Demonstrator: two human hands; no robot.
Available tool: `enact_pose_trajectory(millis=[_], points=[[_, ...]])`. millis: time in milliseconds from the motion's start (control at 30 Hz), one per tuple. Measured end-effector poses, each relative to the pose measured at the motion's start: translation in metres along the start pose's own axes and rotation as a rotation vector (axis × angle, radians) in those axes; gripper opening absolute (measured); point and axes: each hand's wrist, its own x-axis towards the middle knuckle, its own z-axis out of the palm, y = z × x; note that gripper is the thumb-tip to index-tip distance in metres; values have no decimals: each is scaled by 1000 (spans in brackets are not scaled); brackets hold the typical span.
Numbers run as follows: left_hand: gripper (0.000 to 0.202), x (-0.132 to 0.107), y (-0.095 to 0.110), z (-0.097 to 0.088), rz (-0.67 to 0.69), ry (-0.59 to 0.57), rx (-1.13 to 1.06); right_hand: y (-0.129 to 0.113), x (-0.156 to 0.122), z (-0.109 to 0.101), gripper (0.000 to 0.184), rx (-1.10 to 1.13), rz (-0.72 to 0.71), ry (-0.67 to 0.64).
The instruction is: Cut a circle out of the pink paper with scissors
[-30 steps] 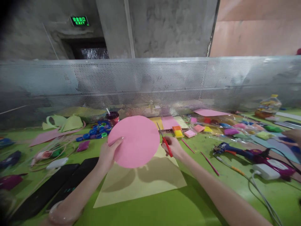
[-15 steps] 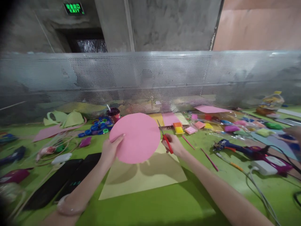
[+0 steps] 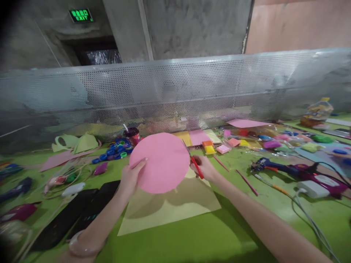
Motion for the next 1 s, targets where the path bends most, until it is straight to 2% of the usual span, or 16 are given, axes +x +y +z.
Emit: enact_pose_trajectory(millis=[100,367,1000], points=[[41,0,-1,-1,5,-39,-25,-2,0,0,7,-8,-8,-10],[39,-2,1,-1,29,-49,-3,-5,0,-2,6,-39,-1,-8],[42,-3,1,1,47,27,18,-6,0,-4,4,-26,-6,-58]])
